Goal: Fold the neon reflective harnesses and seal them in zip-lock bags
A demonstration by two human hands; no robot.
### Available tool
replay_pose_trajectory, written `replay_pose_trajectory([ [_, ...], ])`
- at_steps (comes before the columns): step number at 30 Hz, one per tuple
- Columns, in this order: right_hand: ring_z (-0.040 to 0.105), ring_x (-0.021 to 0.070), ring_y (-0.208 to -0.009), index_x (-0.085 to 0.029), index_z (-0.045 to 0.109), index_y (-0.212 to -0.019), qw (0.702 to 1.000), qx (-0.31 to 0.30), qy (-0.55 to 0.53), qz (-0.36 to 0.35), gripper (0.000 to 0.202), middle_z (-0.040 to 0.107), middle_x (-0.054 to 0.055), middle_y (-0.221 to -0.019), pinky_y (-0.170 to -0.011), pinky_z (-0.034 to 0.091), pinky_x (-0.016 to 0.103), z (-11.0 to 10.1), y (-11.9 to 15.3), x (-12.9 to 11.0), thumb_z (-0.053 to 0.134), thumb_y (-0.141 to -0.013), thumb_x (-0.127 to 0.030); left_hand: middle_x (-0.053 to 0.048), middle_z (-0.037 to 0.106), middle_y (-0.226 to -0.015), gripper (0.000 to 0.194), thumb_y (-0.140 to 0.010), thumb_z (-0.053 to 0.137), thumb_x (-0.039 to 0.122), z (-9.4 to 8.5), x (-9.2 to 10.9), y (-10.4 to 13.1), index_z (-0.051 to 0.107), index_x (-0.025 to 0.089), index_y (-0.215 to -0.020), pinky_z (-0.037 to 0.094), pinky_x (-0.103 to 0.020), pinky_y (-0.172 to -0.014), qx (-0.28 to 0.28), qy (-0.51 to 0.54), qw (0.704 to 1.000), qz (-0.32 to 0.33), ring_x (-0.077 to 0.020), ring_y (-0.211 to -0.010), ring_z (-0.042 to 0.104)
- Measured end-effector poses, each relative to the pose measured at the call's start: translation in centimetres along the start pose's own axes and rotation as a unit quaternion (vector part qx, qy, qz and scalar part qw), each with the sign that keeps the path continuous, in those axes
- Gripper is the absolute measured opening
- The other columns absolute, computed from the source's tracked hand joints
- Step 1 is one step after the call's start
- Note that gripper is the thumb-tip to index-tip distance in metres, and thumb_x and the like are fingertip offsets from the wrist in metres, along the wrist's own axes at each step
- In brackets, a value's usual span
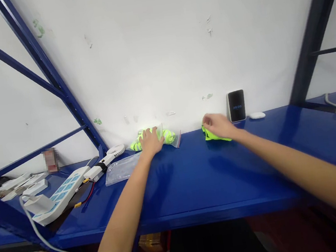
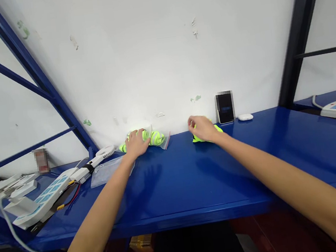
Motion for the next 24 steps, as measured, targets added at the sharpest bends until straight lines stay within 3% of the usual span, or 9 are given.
replay_pose_trajectory([
  [3,0.06,0.0146,-0.066,-0.018,0.063,-0.087,0.988,-0.084,-0.049,-0.122,0.01,0.069,0.002,-0.077,-0.063,0.039,0.025,3.0,2.1,-5.2,0.055,-0.082,-0.017,-0.023,0.045,-0.145,0.051,-0.085,0.058,0.032,2.5,1.6,-1.3,0.055,0.013,-0.132,0.028,-0.064,-0.109,0.001,-0.067,0.998,0.012,-0.0428,-0.141,0.03],
  [6,0.057,0.0134,-0.061,-0.019,0.062,-0.084,0.98,-0.113,-0.091,-0.14,0.007,0.067,0.0,-0.071,-0.06,0.038,0.025,5.2,3.0,-7.5,0.055,-0.082,-0.016,-0.02,0.056,-0.135,0.029,-0.087,0.049,0.018,3.2,0.9,-2.3,0.067,0.013,-0.108,0.038,-0.055,-0.105,0.038,-0.043,0.998,0.01,-0.0381,-0.137,0.038],
  [8,0.059,0.0142,-0.062,-0.018,0.062,-0.084,0.974,-0.125,-0.159,-0.1,0.006,0.067,0.002,-0.073,-0.06,0.041,0.025,6.4,2.6,-7.8,0.056,-0.084,-0.019,-0.017,0.061,-0.128,0.027,-0.088,0.045,0.017,2.4,-0.1,-2.5,0.07,0.015,-0.096,0.043,-0.048,-0.102,0.097,0.023,0.995,-0.011,-0.0339,-0.13,0.047],
  [10,0.063,0.0155,-0.064,-0.017,0.063,-0.087,0.946,-0.157,-0.284,0.0,0.013,0.069,0.005,-0.08,-0.059,0.047,0.025,7.8,1.9,-7.5,0.055,-0.089,-0.027,-0.014,0.064,-0.122,0.025,-0.088,0.045,0.018,0.9,-0.5,-1.8,0.07,0.016,-0.093,0.043,-0.043,-0.102,0.179,0.097,0.978,-0.035,-0.0298,-0.121,0.053],
  [13,0.067,0.0169,-0.069,-0.015,0.062,-0.093,0.828,-0.181,-0.504,0.165,0.028,0.069,0.009,-0.091,-0.06,0.055,0.028,9.7,1.8,-7.0,0.048,-0.096,-0.039,-0.011,0.067,-0.112,0.019,-0.086,0.051,0.021,-1.1,1.4,1.1,0.069,0.018,-0.089,0.042,-0.041,-0.101,0.261,0.161,0.952,-0.003,-0.0268,-0.111,0.056],
  [15,0.068,0.0158,-0.068,-0.015,0.06,-0.088,0.767,-0.168,-0.582,0.211,0.027,0.068,0.008,-0.084,-0.061,0.057,0.028,10.4,2.2,-7.0,0.048,-0.096,-0.036,-0.008,0.069,-0.102,0.014,-0.083,0.056,0.024,-1.1,4.5,3.3,0.069,0.02,-0.084,0.043,-0.04,-0.097,0.211,0.166,0.959,0.094,-0.0249,-0.102,0.057],
  [18,0.063,0.0119,-0.056,-0.016,0.055,-0.072,0.756,-0.162,-0.592,0.229,0.02,0.061,0.001,-0.063,-0.058,0.057,0.025,10.9,3.4,-6.8,0.051,-0.092,-0.017,-0.006,0.068,-0.083,0.015,-0.083,0.059,0.032,0.2,8.2,6.1,0.067,0.021,-0.076,0.043,-0.041,-0.088,0.091,0.156,0.966,0.185,-0.0245,-0.091,0.057],
  [20,0.062,0.0108,-0.054,-0.016,0.053,-0.068,0.756,-0.169,-0.587,0.235,0.022,0.06,-0.001,-0.059,-0.059,0.057,0.024,11.2,4.2,-6.7,0.05,-0.089,-0.009,-0.007,0.067,-0.086,0.02,-0.085,0.059,0.035,0.5,8.8,6.9,0.066,0.021,-0.072,0.041,-0.043,-0.089,0.074,0.156,0.968,0.181,-0.0258,-0.094,0.055],
  [24,0.064,0.012,-0.057,-0.016,0.06,-0.072,0.746,-0.197,-0.593,0.233,0.015,0.064,0.001,-0.062,-0.065,0.059,0.026,11.3,5.1,-6.8,0.054,-0.084,-0.01,-0.008,0.062,-0.115,0.015,-0.081,0.065,0.035,0.7,8.4,7.1,0.063,0.022,-0.074,0.036,-0.047,-0.099,0.079,0.154,0.967,0.186,-0.0289,-0.114,0.049],
])
Point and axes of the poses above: each hand's wrist, its own y-axis away from the middle knuckle, its own z-axis out of the palm, x = y × z, the point moved 7 cm from there along -y, towards the middle knuckle
